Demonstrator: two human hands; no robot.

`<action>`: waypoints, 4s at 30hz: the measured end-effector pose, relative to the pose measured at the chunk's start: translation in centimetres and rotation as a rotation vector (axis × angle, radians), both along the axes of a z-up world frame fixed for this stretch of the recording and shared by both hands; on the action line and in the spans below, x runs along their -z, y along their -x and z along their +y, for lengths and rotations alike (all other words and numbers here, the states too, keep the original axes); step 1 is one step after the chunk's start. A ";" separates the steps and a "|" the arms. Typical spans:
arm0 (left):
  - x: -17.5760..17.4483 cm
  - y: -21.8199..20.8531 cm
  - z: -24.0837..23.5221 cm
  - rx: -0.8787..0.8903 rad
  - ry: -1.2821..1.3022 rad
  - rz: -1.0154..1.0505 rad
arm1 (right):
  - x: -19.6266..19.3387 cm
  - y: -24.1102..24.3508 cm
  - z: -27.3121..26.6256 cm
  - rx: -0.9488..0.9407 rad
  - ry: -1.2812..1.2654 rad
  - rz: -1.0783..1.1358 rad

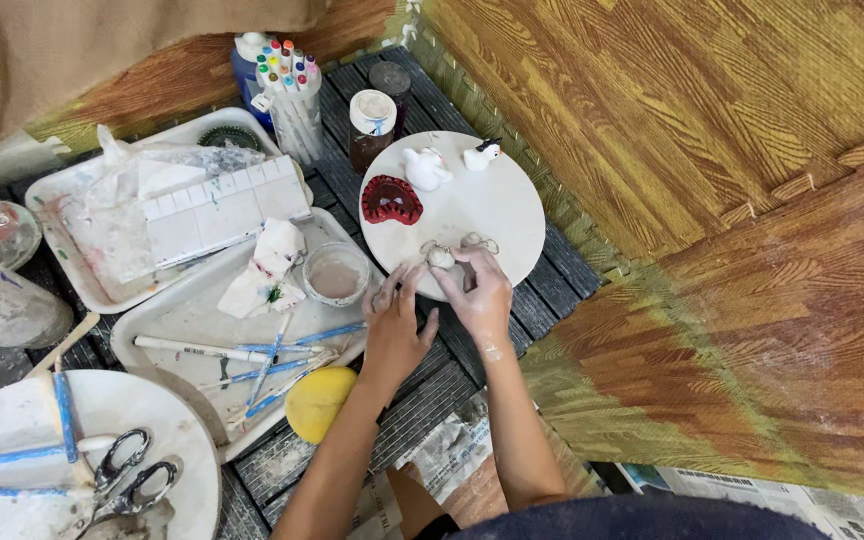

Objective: The person shapes a small piece of clay by hand and uses a sculpting tool to add details. They repeatedly dip the tool into a container of liquid and refine the clay piece, then place it on a plate with other finished pieces.

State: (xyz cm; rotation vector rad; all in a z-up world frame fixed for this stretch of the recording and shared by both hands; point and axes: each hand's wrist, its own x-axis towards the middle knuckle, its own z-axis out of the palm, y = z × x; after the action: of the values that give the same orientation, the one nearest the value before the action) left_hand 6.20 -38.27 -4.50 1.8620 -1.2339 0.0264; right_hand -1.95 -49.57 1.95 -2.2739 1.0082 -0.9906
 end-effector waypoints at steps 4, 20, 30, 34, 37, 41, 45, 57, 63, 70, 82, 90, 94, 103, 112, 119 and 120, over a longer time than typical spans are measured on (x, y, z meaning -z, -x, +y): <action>0.0 0.1 0.3 0.012 0.030 -0.025 | 1.0 0.9 -0.5 -0.037 -0.049 -0.037; -0.3 0.0 0.9 0.064 -0.019 -0.051 | 0.2 -0.2 1.0 0.047 0.001 -0.018; -0.3 0.1 1.0 0.057 -0.072 -0.068 | 1.6 0.7 -0.4 0.058 -0.099 -0.034; -0.1 0.1 0.9 0.058 -0.076 -0.091 | 2.2 1.1 -1.1 -0.068 -0.026 -0.173; -0.2 0.2 0.9 0.068 -0.094 -0.079 | 2.2 1.3 -1.1 -0.035 -0.047 -0.143; -0.6 0.2 1.0 0.134 -0.105 -0.055 | 1.6 1.5 -0.9 -0.038 -0.040 -0.156; -1.1 0.4 1.1 0.181 -0.119 -0.008 | 1.3 1.6 -0.7 -0.010 -0.132 -0.095; -1.5 0.2 1.0 0.226 0.023 0.132 | 0.3 1.5 -0.7 -0.064 -0.082 -0.059; -0.6 0.1 0.7 0.210 0.131 0.171 | 1.0 1.2 -1.0 -0.032 -0.156 -0.077; 0.0 -0.5 0.7 0.211 0.166 0.214 | 1.0 0.9 -1.2 -0.019 -0.180 -0.050; -0.7 -0.4 0.9 0.220 0.215 0.286 | 0.9 1.6 -1.3 -0.181 -0.057 -0.088; -2.0 -0.8 1.3 0.203 0.284 0.434 | 2.9 5.2 -7.4 -0.082 -0.439 -0.474; -2.1 -0.7 1.1 0.169 0.223 0.403 | 1.5 5.6 -6.7 -0.090 -0.204 -0.298; -1.9 -0.5 1.1 0.185 0.245 0.375 | -2.3 2.8 -6.4 -0.098 -0.201 0.223; -1.3 -0.6 1.1 0.173 0.255 0.326 | -0.6 5.7 -8.8 -0.486 -0.737 -0.132; -0.7 -0.6 1.1 0.139 0.185 0.323 | 0.5 5.1 -8.6 -0.578 -0.834 -0.162; -0.7 -0.6 1.0 0.134 0.169 0.319 | 0.6 5.0 -8.7 -0.557 -0.849 -0.139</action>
State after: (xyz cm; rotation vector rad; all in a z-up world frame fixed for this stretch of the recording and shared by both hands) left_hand 6.79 -37.23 -3.83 1.5637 -1.0947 -0.2247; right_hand -6.91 -58.22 1.32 -1.5869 0.5217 -0.3595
